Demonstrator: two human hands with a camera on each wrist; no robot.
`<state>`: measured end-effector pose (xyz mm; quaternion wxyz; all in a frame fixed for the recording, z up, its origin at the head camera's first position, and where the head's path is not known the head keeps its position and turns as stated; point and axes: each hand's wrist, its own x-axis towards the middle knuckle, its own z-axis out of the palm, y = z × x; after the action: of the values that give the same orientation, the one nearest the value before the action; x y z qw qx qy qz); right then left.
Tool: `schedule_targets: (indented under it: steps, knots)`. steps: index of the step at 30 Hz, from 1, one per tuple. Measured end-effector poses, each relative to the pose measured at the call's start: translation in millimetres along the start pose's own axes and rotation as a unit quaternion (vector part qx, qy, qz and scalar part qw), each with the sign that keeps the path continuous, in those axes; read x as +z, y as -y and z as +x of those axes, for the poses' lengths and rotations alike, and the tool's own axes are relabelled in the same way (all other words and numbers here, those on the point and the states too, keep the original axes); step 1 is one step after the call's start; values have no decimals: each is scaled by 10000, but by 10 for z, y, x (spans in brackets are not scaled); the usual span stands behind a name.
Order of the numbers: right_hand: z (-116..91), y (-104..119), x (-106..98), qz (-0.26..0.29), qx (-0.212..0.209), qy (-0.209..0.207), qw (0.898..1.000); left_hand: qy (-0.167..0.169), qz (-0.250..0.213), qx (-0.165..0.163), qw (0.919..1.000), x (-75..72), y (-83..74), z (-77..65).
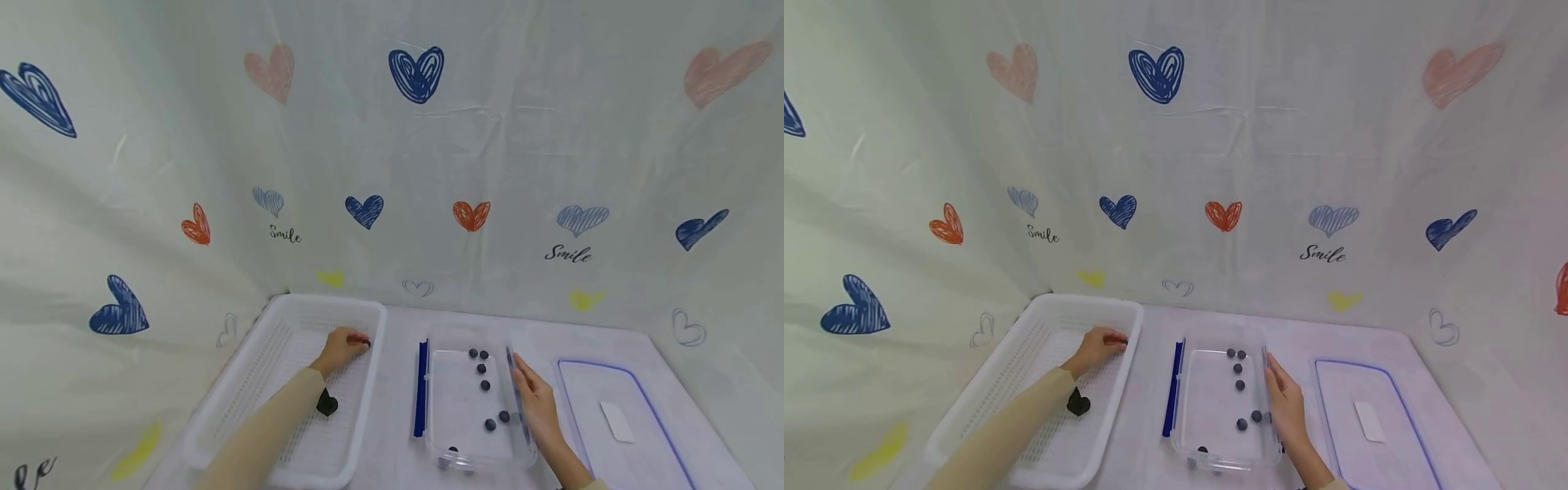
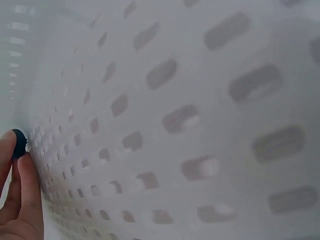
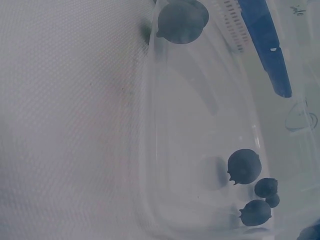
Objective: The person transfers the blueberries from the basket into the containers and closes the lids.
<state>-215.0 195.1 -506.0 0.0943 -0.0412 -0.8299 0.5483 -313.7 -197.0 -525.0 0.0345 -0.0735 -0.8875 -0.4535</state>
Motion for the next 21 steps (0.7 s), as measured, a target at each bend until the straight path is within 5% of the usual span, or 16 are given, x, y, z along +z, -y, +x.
schedule_targets:
  steps: [7, 21]
  knots:
    - [-6, -39, 13, 64, -101, -60, 9999, 71, -29, -4, 10000, -22, -11, -18]
    - [-18, -30, -3, 62, -19, -13, 10000, 168, 222, 38, 9996, -298, -121, -45]
